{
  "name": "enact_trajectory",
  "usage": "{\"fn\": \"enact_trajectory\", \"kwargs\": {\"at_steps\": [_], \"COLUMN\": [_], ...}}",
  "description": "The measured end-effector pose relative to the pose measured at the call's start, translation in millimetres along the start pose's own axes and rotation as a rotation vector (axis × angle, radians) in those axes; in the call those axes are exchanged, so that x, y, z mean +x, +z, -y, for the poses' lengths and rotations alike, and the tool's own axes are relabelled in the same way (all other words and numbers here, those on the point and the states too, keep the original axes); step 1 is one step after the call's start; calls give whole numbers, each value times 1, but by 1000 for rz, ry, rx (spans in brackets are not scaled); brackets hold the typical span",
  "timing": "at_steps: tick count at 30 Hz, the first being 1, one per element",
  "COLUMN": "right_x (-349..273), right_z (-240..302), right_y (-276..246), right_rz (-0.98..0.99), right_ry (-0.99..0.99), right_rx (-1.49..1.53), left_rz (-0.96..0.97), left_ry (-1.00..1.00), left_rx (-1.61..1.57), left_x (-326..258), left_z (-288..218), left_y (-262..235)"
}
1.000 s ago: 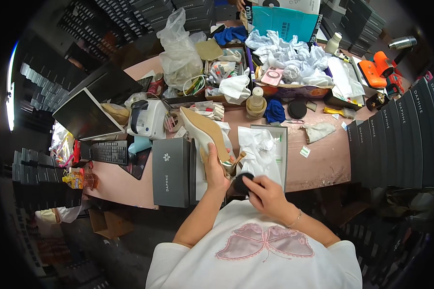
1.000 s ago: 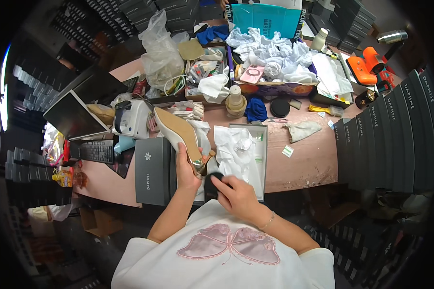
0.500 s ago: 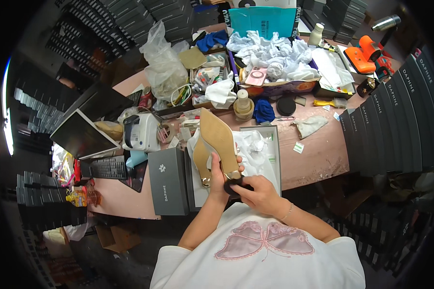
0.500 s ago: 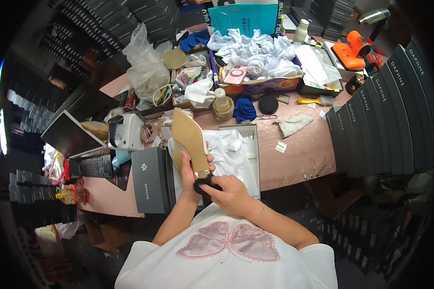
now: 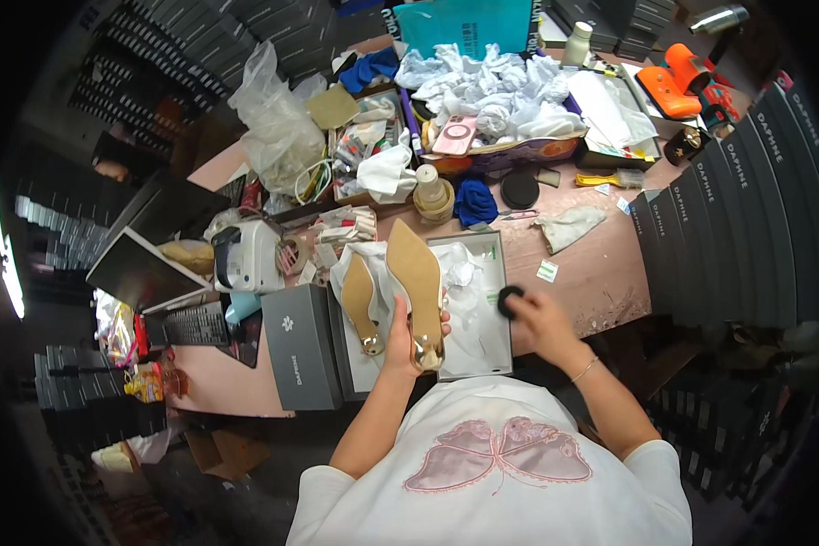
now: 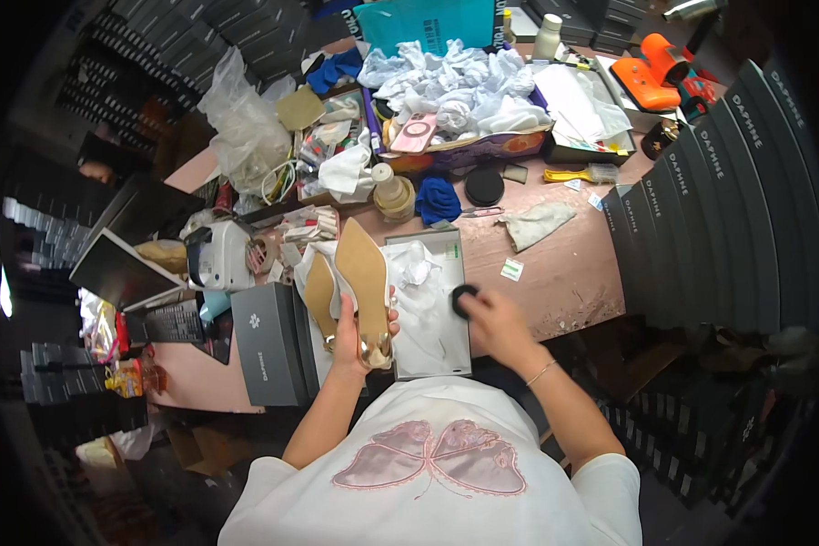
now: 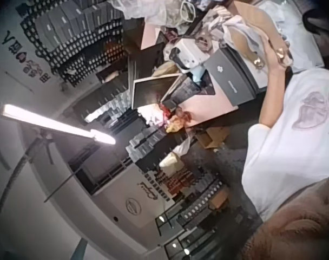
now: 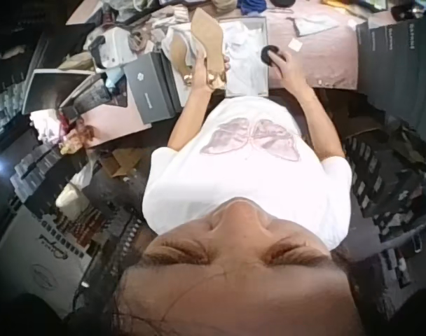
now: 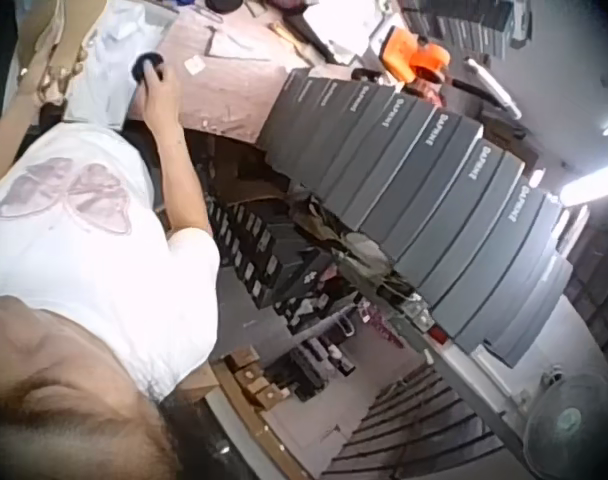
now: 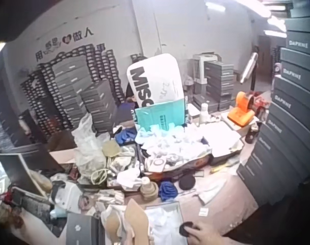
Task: Packing a pair of high-heeled shoes into a box with protective tissue paper.
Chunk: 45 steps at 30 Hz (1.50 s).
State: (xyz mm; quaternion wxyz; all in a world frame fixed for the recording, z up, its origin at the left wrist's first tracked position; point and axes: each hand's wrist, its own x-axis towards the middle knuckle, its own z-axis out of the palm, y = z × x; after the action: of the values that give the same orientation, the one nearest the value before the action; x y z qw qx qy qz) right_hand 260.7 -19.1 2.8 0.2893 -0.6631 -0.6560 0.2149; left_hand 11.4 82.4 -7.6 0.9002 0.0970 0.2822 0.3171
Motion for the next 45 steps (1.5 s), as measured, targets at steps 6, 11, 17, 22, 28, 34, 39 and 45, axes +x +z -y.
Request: {"fn": "enact_trajectory", "kwargs": {"at_steps": [6, 11, 17, 22, 28, 34, 39, 45], "right_x": [34, 48, 73, 66, 24, 30, 87, 92], "right_z": [-78, -40, 25, 74, 73, 77, 29, 9], "right_y": [10, 12, 6, 26, 64, 74, 71, 77], "right_rz": [-301, 79, 248, 510, 524, 713, 36, 11], "right_ry": [48, 137, 169, 219, 725, 506, -215, -2], "right_rx": [-364, 388, 1023, 1108, 1757, 815, -253, -300], "left_rz": [-9, -226, -301, -394, -414, -354, -410, -347], "left_ry": [0, 104, 195, 460, 642, 179, 228, 141], "left_rx": [-272, -151, -31, 567, 650, -267, 101, 202], "left_x": [5, -1, -20, -34, -72, -53, -71, -80], "left_z": [8, 15, 14, 14, -19, -1, -10, -7], "left_y": [42, 50, 46, 36, 11, -25, -29, -5]}}
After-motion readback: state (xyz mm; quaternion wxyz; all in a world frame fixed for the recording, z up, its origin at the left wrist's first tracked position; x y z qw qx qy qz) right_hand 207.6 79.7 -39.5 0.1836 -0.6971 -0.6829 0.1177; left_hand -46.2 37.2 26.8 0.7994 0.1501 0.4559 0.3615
